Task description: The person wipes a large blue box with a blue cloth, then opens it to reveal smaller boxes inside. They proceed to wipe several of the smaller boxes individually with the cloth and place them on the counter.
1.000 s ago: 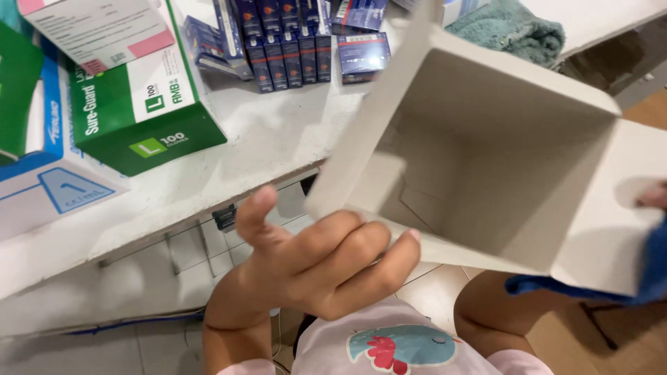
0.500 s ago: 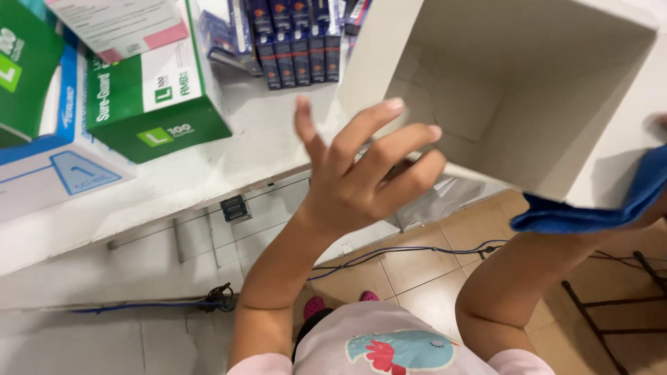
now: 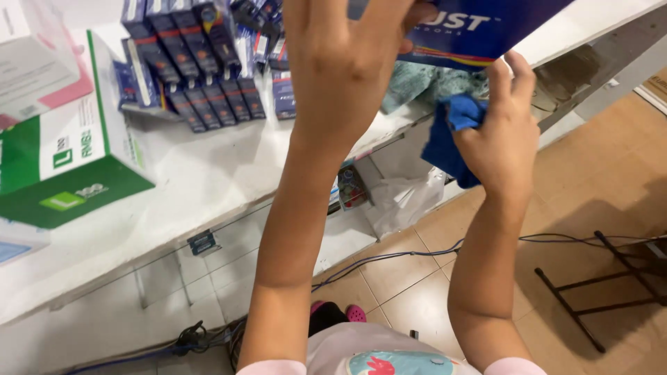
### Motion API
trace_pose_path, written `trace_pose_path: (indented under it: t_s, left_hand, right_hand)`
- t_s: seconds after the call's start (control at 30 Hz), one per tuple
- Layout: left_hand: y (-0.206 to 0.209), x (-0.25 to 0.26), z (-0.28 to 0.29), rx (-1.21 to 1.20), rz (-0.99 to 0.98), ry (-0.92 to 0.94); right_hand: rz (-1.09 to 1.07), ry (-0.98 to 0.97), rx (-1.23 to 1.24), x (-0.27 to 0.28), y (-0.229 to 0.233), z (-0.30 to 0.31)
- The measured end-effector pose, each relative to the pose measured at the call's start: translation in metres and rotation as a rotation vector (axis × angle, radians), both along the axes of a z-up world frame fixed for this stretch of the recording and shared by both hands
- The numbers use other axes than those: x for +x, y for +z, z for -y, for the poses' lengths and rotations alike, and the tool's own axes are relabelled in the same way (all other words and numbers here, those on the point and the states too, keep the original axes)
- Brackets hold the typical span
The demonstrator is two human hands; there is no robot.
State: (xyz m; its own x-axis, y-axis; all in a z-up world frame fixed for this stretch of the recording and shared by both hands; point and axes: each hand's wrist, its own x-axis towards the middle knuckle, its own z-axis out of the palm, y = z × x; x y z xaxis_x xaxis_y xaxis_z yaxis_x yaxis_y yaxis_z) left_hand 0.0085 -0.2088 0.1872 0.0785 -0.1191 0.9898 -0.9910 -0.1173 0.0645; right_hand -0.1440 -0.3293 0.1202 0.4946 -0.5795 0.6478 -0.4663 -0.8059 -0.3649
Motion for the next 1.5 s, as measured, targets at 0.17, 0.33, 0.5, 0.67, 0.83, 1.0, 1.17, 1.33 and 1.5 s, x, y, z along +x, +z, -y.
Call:
trace_pose_path:
  t_s: [0.17, 0.33, 0.5, 0.67, 0.83, 1.0, 1.17, 1.33, 1.5]
  left_hand:
    - [0.003, 0.001, 0.015, 0.012, -0.102, -0.052]
    - [0.020, -0.016, 0.016, 0.008, -0.188, -0.113]
    - [0.011, -0.026, 0.029, -0.021, -0.330, -0.063]
    - [0.017, -0.035, 0.040, -0.077, -0.334, 0.035]
    - [0.018, -0.049, 0.070, -0.006, -0.330, 0.069]
    - [-0.003, -0.053, 0.109, 0.074, -0.263, 0.062]
    - [-0.026, -0.065, 0.152, 0.086, -0.154, 0.103]
    - [-0.034, -0.070, 0.191, 0.073, -0.056, 0.101]
    - [-0.034, -0.082, 0.197, 0.113, -0.125, 0.141]
  right_hand:
    - [-0.250, -0.040, -0.106, 0.029, 0.009, 0.017]
    - [-0.290, -0.083, -0.133, 0.032, 0.011, 0.031]
    - [-0.162, 0.079, -0.359, 0.030, 0.018, 0.068]
    - [-0.049, 0.165, -0.519, 0.057, 0.012, 0.109]
    - [0.084, 0.274, -0.359, 0.033, 0.022, 0.142]
    - [0.171, -0.012, -0.470, -0.002, 0.010, 0.218]
    - [0.158, -0.159, -0.462, 0.001, -0.008, 0.271]
    - [0.030, -0.097, -0.226, -0.006, -0.018, 0.278]
    - [0.585, 0.251, -0.236, -0.031, -0.010, 0.241]
